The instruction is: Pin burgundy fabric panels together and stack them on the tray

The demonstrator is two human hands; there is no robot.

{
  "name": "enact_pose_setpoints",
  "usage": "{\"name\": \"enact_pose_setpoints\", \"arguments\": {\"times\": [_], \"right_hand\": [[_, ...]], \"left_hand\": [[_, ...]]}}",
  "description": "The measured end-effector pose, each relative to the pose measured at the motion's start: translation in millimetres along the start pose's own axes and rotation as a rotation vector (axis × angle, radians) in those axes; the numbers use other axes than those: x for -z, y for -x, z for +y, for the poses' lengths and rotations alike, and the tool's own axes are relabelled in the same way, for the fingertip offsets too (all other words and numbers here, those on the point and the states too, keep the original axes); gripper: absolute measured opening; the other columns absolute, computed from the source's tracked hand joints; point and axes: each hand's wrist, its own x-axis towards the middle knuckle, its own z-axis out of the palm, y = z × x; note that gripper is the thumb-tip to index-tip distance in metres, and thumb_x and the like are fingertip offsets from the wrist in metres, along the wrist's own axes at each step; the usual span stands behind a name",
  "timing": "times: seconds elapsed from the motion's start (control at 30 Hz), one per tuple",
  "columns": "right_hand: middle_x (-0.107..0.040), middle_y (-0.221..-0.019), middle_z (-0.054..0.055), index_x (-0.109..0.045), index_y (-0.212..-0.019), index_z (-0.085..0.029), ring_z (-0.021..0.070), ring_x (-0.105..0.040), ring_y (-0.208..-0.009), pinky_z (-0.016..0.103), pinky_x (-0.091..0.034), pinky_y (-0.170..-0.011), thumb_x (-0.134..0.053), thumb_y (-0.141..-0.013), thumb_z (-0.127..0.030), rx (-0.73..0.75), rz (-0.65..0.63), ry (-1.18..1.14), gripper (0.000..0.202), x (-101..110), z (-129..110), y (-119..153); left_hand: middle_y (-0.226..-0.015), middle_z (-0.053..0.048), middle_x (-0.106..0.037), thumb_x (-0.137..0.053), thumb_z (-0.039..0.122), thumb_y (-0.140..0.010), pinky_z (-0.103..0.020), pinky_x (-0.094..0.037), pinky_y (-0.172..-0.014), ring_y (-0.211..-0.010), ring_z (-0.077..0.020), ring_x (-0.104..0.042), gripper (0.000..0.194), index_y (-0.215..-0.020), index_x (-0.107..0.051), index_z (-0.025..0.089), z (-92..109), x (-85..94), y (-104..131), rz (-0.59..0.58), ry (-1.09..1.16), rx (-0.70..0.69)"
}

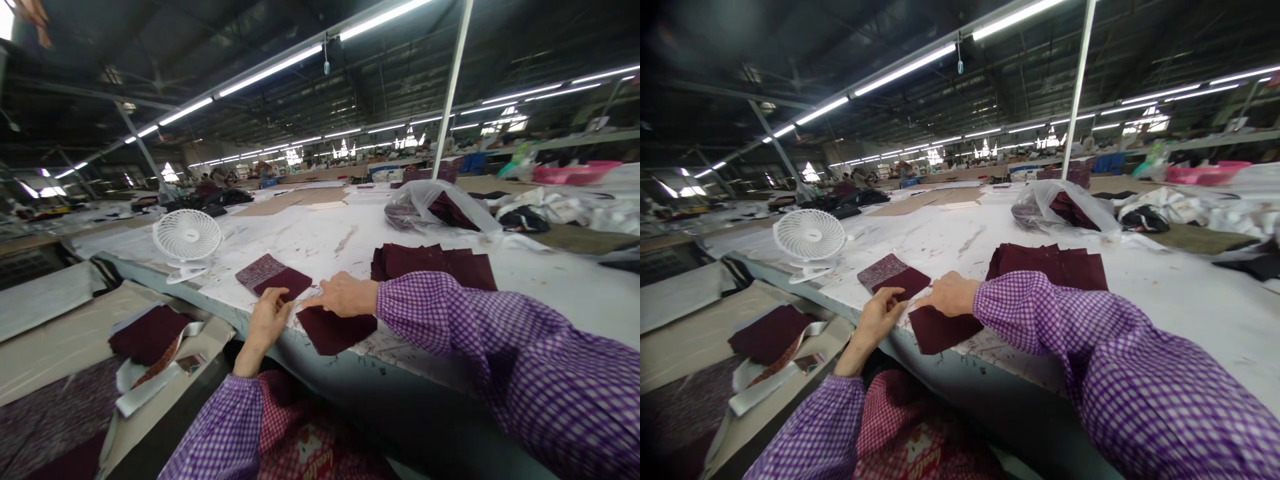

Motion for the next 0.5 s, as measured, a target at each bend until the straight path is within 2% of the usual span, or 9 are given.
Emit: {"name": "enact_pose_setpoints", "arguments": {"times": [0.07, 0.17, 0.23, 0.3, 0.4, 0.5], "right_hand": [[-0.062, -0.111, 0.014, -0.048, -0.136, -0.028, 0.0243, -0.06, -0.095, 0.034, -0.042, -0.078, -0.052, -0.089, -0.028, -0.064, -0.002, -0.108, 0.047, -4.3, 4.7, -2.2], [-0.065, -0.099, 0.01, -0.062, -0.116, -0.02, 0.0232, -0.057, -0.097, 0.034, -0.039, -0.085, -0.059, -0.084, -0.031, -0.075, 0.017, -0.219, 0.034, -3.2, 15.5, -3.2], [-0.065, -0.09, 0.007, -0.068, -0.101, -0.017, 0.0215, -0.057, -0.093, 0.033, -0.038, -0.085, -0.06, -0.082, -0.03, -0.036, 0.069, -0.247, 0.024, 4.7, 26.5, 2.4], [-0.065, -0.085, 0.006, -0.068, -0.092, -0.015, 0.0185, -0.056, -0.084, 0.03, -0.039, -0.078, -0.061, -0.081, -0.028, -0.024, 0.127, -0.303, 0.018, 17.1, 41.9, 16.0], [-0.064, -0.082, 0.005, -0.067, -0.087, -0.013, 0.0151, -0.055, -0.075, 0.026, -0.038, -0.068, -0.059, -0.081, -0.029, -0.092, 0.227, -0.45, 0.019, 33.1, 73.0, 50.3], [-0.063, -0.079, 0.004, -0.065, -0.087, -0.013, 0.0141, -0.054, -0.069, 0.025, -0.038, -0.061, -0.053, -0.084, -0.038, -0.253, 0.256, -0.586, 0.028, 32.0, 109.5, 90.2]], "left_hand": [[-0.093, -0.006, -0.061, -0.058, 0.026, -0.079, -0.029, -0.048, -0.071, -0.067, -0.0145, -0.058, 0.027, -0.103, -0.063, 0.015, 4.5, -1.7, -7.4, -0.024, -0.151, 0.025], [-0.097, -0.009, -0.062, -0.053, 0.026, -0.083, -0.032, -0.047, -0.078, -0.079, -0.0189, -0.06, 0.022, -0.096, -0.067, 0.016, 13.3, -2.7, -15.1, -0.065, -0.374, -0.007], [-0.095, -0.01, -0.064, -0.049, 0.025, -0.084, -0.035, -0.045, -0.082, -0.093, -0.0245, -0.058, 0.021, -0.087, -0.069, 0.017, 17.9, -3.8, -18.3, -0.073, -0.518, -0.063], [-0.091, -0.012, -0.065, -0.046, 0.022, -0.084, -0.038, -0.044, -0.082, -0.097, -0.0283, -0.056, 0.023, -0.08, -0.068, 0.017, 19.9, -5.7, -20.7, -0.06, -0.615, -0.128], [-0.088, -0.013, -0.066, -0.043, 0.017, -0.082, -0.036, -0.045, -0.076, -0.091, -0.0273, -0.059, 0.024, -0.078, -0.067, 0.017, 16.5, -7.7, -23.4, -0.034, -0.615, -0.178], [-0.084, -0.009, -0.068, -0.045, 0.019, -0.08, -0.031, -0.045, -0.071, -0.083, -0.0232, -0.062, 0.021, -0.08, -0.067, 0.02, 6.1, -4.7, -26.2, 0.04, -0.469, -0.104]]}}
